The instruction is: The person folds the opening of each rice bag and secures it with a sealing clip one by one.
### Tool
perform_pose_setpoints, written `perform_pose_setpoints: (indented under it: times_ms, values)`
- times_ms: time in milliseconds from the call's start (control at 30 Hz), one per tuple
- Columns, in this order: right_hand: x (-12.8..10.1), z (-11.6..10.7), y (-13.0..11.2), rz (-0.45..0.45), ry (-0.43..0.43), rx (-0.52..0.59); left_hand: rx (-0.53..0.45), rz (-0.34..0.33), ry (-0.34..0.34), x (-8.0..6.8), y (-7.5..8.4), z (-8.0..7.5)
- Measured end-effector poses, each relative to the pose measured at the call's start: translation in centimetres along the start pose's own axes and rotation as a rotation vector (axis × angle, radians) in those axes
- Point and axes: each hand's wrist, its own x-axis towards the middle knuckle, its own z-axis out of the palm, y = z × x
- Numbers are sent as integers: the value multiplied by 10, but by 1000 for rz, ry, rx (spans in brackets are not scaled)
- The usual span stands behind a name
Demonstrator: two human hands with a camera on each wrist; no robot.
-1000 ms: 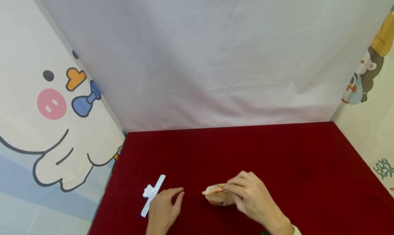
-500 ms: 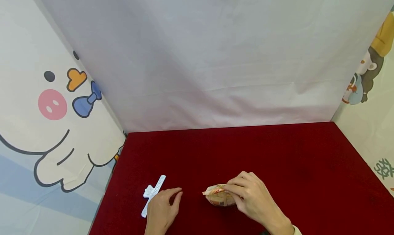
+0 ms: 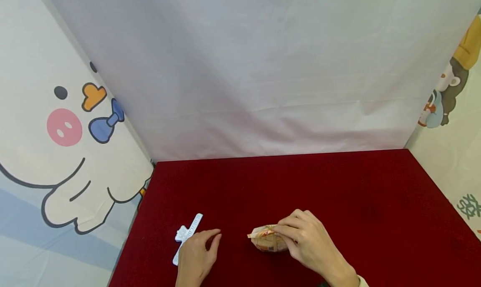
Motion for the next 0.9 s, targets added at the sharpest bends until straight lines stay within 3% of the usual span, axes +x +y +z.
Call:
perform_pose_setpoints:
  times_ms: [367,900]
  values:
    - [1,0,1,-2,8,-6,2,-25,25,0,-3,2]
    - [0,0,1,-6,8,-4,-14,-79,-3,-2,-6,2]
